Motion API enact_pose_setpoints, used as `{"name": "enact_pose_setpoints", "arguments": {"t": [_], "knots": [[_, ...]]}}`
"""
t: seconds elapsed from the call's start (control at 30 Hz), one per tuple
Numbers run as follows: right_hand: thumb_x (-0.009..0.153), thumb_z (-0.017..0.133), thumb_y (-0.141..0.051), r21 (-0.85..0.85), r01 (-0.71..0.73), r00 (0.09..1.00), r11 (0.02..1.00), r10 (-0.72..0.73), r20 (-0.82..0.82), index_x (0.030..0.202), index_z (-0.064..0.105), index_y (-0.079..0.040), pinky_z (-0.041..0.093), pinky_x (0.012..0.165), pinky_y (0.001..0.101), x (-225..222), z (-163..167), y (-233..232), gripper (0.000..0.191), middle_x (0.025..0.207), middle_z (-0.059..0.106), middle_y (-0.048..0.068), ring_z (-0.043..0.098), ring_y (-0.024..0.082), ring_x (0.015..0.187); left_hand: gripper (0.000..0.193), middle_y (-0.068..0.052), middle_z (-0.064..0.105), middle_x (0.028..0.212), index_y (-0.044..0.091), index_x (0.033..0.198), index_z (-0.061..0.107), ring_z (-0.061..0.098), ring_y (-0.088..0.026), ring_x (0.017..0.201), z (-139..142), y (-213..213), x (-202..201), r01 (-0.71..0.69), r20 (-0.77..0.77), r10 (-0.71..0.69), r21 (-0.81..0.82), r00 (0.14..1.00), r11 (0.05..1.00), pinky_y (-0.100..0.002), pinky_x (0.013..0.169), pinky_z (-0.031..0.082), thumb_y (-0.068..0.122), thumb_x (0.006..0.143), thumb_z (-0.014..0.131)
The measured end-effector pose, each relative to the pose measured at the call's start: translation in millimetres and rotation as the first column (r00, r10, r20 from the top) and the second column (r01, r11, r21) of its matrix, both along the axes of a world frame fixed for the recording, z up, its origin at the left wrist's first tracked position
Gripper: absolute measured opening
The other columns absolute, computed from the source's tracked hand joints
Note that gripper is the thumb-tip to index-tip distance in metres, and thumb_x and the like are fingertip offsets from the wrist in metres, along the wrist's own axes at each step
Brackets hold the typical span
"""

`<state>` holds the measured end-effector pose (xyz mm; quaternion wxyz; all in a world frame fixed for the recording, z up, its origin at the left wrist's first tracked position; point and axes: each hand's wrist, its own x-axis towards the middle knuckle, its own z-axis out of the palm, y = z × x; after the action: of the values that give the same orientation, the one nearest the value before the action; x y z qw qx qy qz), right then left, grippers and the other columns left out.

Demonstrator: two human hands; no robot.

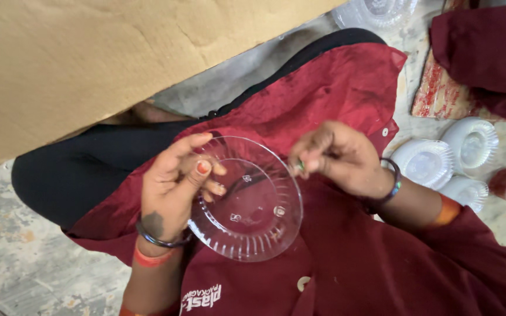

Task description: The person sits on the floor and uses a small blade to trim the edges of clear plastic plates. They hold each plate in one hand and scrape the rim with the blade, then place the finished plate into a cardboard box.

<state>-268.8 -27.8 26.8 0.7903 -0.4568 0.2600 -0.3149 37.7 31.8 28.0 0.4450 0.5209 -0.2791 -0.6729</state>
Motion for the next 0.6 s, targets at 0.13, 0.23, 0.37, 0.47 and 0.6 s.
{"name": "enact_pose_setpoints", "arguments": {"t": [0.13,0.23,0.37,0.47,0.6], "knots": [[0.107,0.060,-0.001,-0.097,-0.034,0.998,0.995,0.029,-0.049,0.105,0.053,-0.005,0.055,0.086,0.0330,-3,-3,-15,0.008,0.107,0.069,0.016,0.066,0.018,0.095,0.041,-0.009,0.075,0.098,0.001,0.140,0.059,0.071,-0.011,0.072,1,3,-10,0.000,0.036,0.000,-0.001,0.999,1.000,-0.021,0.061,0.053,0.017,0.102,0.064],[0.106,0.061,-0.002,-0.147,-0.114,0.991,0.983,0.103,-0.083,0.102,0.054,-0.006,0.057,0.083,0.0324,-11,-4,-22,0.010,0.106,0.071,0.014,0.069,0.018,0.095,0.040,-0.009,0.075,0.098,0.001,0.140,0.060,0.071,-0.012,0.073,3,8,-11,0.023,0.052,-0.023,0.015,0.998,1.000,-0.021,0.062,0.053,0.017,0.103,0.063],[0.103,0.064,-0.004,-0.257,-0.258,0.965,0.931,0.263,-0.017,0.100,0.063,-0.006,0.062,0.079,0.0321,-16,-5,-18,0.004,0.103,0.074,0.011,0.074,0.019,0.094,0.041,-0.010,0.075,0.098,0.001,0.139,0.058,0.071,-0.012,0.071,7,12,-10,-0.106,0.048,0.104,0.033,0.993,0.994,-0.022,0.061,0.054,0.017,0.102,0.065],[0.104,0.065,-0.004,-0.374,-0.428,0.904,0.823,0.391,-0.175,0.096,0.061,-0.010,0.059,0.086,0.0330,-16,-1,-1,0.011,0.103,0.075,0.008,0.074,0.020,0.103,0.041,-0.011,0.074,0.097,0.000,0.140,0.057,0.070,-0.012,0.072,9,10,-8,-0.125,0.070,0.127,-0.036,0.989,0.992,-0.022,0.061,0.052,0.016,0.104,0.066],[0.104,0.065,-0.005,-0.106,-0.143,0.988,0.984,0.149,0.046,0.103,0.062,-0.005,0.059,0.083,0.0333,-14,-3,-3,0.004,0.104,0.072,0.011,0.070,0.019,0.096,0.041,-0.009,0.074,0.097,0.001,0.140,0.058,0.071,-0.011,0.072,8,5,-9,-0.050,0.083,0.049,0.004,0.995,0.999,-0.021,0.061,0.053,0.016,0.102,0.064]]}}
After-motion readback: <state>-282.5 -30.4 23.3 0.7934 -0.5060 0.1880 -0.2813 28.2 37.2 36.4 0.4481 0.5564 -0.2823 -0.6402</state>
